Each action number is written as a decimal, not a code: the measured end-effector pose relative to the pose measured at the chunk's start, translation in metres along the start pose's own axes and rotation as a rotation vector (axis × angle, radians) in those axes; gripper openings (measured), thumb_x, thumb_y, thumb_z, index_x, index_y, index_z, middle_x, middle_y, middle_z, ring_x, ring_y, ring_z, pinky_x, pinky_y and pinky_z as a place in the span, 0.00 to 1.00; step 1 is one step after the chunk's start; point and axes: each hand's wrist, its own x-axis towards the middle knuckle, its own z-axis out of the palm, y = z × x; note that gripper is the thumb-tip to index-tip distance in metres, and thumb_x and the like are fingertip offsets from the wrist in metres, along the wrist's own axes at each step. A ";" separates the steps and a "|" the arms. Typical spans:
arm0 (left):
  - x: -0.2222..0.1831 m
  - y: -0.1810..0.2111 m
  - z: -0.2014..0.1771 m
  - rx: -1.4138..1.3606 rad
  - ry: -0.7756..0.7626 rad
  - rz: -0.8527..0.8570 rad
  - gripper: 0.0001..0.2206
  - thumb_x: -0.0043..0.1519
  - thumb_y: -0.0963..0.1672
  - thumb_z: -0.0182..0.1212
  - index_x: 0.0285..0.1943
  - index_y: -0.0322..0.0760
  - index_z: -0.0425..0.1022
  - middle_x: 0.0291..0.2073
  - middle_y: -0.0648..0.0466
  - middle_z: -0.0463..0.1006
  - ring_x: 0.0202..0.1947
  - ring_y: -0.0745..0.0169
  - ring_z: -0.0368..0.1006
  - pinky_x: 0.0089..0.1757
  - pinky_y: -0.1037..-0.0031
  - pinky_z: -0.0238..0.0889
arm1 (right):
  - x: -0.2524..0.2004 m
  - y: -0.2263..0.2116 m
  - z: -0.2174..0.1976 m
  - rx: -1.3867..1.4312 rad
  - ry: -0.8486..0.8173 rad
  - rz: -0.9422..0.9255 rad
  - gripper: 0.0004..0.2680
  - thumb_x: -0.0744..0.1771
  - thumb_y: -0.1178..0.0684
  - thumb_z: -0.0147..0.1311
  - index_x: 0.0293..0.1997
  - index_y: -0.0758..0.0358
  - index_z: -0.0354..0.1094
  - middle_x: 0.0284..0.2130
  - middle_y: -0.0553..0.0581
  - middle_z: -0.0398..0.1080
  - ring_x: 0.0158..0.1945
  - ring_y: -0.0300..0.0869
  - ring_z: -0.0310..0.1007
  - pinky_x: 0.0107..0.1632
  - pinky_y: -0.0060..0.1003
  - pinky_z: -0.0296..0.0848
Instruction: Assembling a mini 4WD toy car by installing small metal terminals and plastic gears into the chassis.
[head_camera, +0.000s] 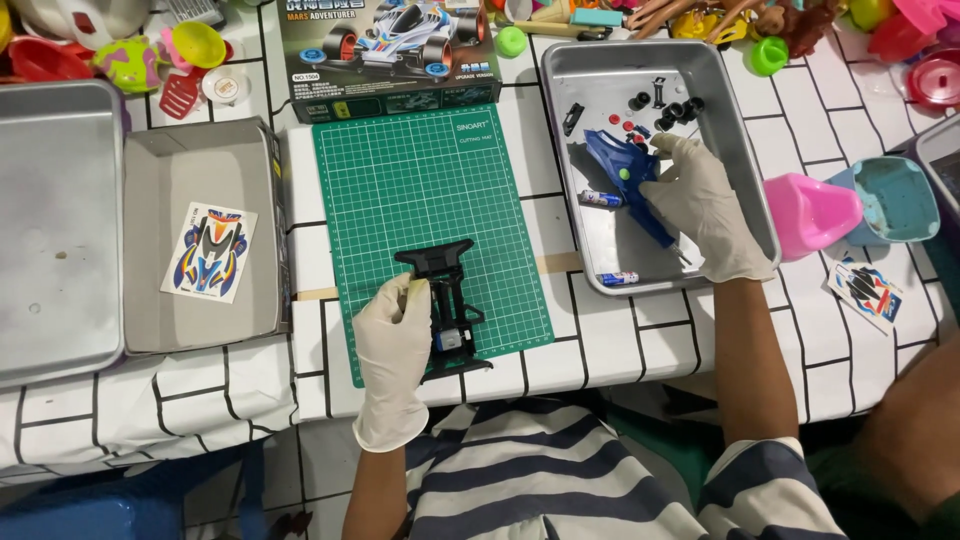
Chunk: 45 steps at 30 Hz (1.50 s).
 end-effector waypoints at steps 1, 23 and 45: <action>-0.001 0.002 0.000 -0.001 0.002 0.000 0.09 0.64 0.42 0.63 0.50 0.35 0.82 0.33 0.49 0.84 0.33 0.70 0.74 0.40 0.72 0.72 | 0.001 0.002 -0.001 0.000 -0.001 -0.002 0.22 0.62 0.59 0.63 0.66 0.58 0.68 0.49 0.62 0.73 0.51 0.52 0.74 0.47 0.48 0.75; -0.005 0.021 -0.004 0.057 -0.018 0.048 0.09 0.67 0.45 0.57 0.44 0.37 0.81 0.17 0.65 0.57 0.21 0.75 0.51 0.30 0.78 0.56 | 0.066 -0.056 0.005 -0.334 -0.094 -0.398 0.17 0.66 0.61 0.49 0.63 0.62 0.69 0.57 0.64 0.70 0.55 0.59 0.71 0.54 0.51 0.71; -0.007 0.025 0.000 0.087 0.003 -0.004 0.08 0.65 0.44 0.60 0.41 0.35 0.81 0.17 0.64 0.55 0.21 0.73 0.50 0.36 0.79 0.60 | 0.132 0.058 -0.042 0.000 0.004 -0.288 0.13 0.66 0.68 0.50 0.55 0.68 0.73 0.47 0.64 0.76 0.49 0.49 0.77 0.58 0.40 0.75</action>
